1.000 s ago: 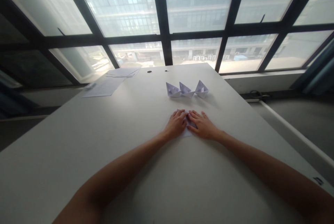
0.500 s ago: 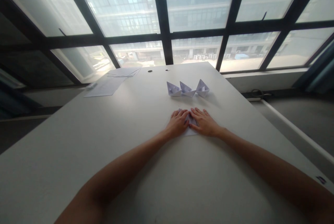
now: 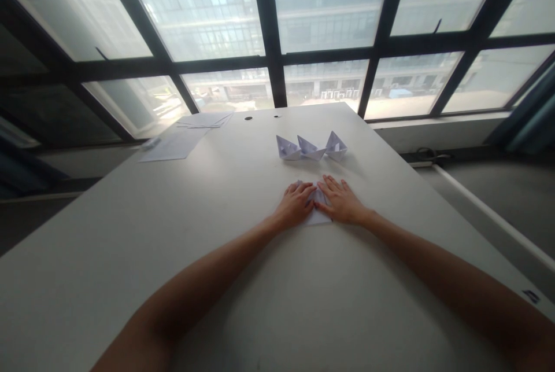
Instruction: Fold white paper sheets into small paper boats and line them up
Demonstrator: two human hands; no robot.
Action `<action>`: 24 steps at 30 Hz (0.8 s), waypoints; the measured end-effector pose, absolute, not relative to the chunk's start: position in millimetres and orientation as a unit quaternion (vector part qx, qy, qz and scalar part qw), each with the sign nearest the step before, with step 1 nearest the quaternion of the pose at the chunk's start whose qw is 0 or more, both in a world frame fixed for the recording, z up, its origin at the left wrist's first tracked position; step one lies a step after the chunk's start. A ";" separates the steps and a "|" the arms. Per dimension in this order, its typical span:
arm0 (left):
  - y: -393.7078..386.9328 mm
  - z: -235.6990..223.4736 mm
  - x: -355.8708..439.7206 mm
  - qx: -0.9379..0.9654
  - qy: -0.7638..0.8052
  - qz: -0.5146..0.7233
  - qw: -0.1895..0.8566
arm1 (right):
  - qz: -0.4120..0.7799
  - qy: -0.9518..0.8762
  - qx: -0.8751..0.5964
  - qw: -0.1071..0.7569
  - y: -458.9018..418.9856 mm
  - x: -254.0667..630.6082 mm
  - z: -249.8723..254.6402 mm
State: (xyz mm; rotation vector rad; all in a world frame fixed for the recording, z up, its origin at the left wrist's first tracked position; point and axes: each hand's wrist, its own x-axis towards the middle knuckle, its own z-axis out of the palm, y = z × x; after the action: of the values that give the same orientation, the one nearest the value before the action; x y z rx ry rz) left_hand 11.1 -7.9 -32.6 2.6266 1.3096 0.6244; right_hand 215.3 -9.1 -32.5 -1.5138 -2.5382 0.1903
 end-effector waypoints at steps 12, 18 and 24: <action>-8.4 -33.7 12.5 0.863 0.436 0.243 0.077 | 0.064 -0.843 -0.526 0.091 -8.9 214.0 -32.5; -10.5 -29.7 12.9 0.823 0.452 0.328 0.104 | 0.069 -0.840 -0.528 0.102 -10.8 213.2 -31.4; -12.8 -23.1 14.4 0.747 0.487 0.429 0.142 | 0.071 -0.845 -0.507 0.154 -12.2 213.9 -28.3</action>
State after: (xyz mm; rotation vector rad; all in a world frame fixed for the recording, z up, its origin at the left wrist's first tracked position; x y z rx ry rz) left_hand 14.4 -12.8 -23.1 2.1569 1.4060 1.2389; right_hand 213.9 -12.2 -28.3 -1.4538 -2.4235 0.2022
